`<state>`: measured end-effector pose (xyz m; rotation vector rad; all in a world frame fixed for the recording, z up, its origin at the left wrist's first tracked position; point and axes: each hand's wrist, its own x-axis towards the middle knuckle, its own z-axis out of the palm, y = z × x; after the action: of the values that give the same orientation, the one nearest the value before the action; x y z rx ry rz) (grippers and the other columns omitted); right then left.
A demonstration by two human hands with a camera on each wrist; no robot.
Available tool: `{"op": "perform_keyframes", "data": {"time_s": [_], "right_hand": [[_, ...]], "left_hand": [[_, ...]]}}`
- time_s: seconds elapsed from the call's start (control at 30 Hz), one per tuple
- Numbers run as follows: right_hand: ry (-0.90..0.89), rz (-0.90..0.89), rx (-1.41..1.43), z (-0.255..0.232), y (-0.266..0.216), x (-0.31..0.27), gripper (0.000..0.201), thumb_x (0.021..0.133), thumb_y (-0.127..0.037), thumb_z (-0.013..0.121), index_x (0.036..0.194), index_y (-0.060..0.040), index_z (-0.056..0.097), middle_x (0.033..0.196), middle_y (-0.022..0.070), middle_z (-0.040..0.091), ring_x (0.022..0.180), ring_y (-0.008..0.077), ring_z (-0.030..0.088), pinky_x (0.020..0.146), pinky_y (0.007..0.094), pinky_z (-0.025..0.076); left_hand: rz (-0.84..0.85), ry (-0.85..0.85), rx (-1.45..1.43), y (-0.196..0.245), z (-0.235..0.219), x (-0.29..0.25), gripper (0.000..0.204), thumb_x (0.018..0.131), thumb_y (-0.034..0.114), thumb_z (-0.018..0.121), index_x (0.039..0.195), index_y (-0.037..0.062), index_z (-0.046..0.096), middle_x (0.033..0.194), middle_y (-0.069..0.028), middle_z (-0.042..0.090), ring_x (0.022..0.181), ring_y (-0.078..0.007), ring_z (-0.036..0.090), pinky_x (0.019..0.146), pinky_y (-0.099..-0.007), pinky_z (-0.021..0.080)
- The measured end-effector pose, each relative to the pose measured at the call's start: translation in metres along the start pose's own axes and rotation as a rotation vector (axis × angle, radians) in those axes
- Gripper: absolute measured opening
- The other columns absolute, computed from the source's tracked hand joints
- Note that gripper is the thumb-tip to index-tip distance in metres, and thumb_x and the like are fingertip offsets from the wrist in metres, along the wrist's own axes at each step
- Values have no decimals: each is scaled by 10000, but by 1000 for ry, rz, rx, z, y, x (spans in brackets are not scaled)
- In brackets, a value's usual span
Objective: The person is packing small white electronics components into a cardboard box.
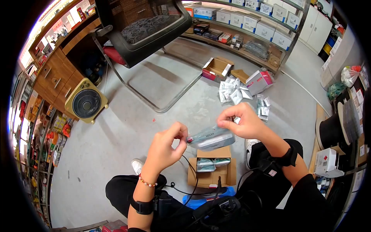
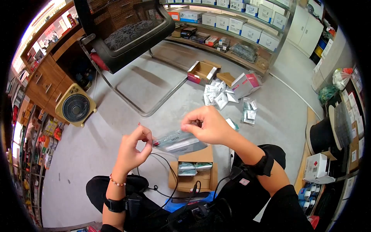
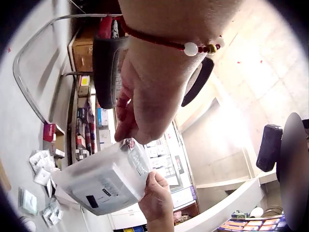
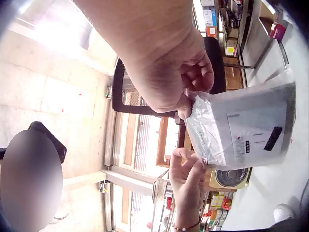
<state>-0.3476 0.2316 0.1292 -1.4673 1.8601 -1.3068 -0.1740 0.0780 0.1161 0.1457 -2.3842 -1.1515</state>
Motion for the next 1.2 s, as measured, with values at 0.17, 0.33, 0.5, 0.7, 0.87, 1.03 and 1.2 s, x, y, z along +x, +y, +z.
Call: {"op": "perform_keyframes", "data": {"time_s": [0.17,0.33,0.5,0.7,0.87,1.03,1.2], "right_hand": [[-56,67,-26,-1,-5,-1,96,724,-68,581,704,25,599,632,53,588,584,84,509,570,226,403],[-58,56,-54,-1,-6,0,83,716,-58,586,700,23,598,623,57,583,561,91,499,551,226,395],[-65,29,-57,2,-7,0,63,707,-48,589,697,14,599,606,63,569,520,103,475,511,227,372],[-73,8,-60,4,-7,-1,55,700,-42,591,697,12,598,601,63,566,506,105,471,498,230,363],[-89,4,-61,6,-10,-2,46,694,-33,590,698,12,598,613,77,574,531,137,509,512,243,380],[-81,-42,-89,8,-9,-3,31,677,-8,586,697,14,596,620,97,574,560,182,543,525,257,395],[-79,-101,-113,8,-9,-2,28,668,8,582,691,15,594,620,103,570,563,210,547,523,263,399]], "left_hand": [[55,-86,20,-2,-4,-2,110,656,-45,518,744,22,520,662,-83,573,610,-216,571,565,-273,445],[81,-78,113,-1,-3,-3,131,660,-24,559,771,44,545,705,-72,583,645,-209,564,580,-287,446],[101,-67,220,-7,-2,-6,152,667,5,596,801,59,548,714,-64,584,655,-203,561,591,-289,448],[78,15,193,-9,1,-10,152,653,-45,592,785,26,566,712,-65,593,645,-176,569,581,-262,450],[80,18,214,-10,1,-12,154,661,-30,591,798,33,562,703,-64,595,645,-189,568,582,-273,449],[89,1,242,-14,1,-13,115,671,23,597,775,44,552,680,-71,584,631,-222,550,562,-302,436],[62,-20,255,-14,1,-13,78,671,55,604,723,44,547,639,-72,572,604,-227,539,543,-306,429]]}}
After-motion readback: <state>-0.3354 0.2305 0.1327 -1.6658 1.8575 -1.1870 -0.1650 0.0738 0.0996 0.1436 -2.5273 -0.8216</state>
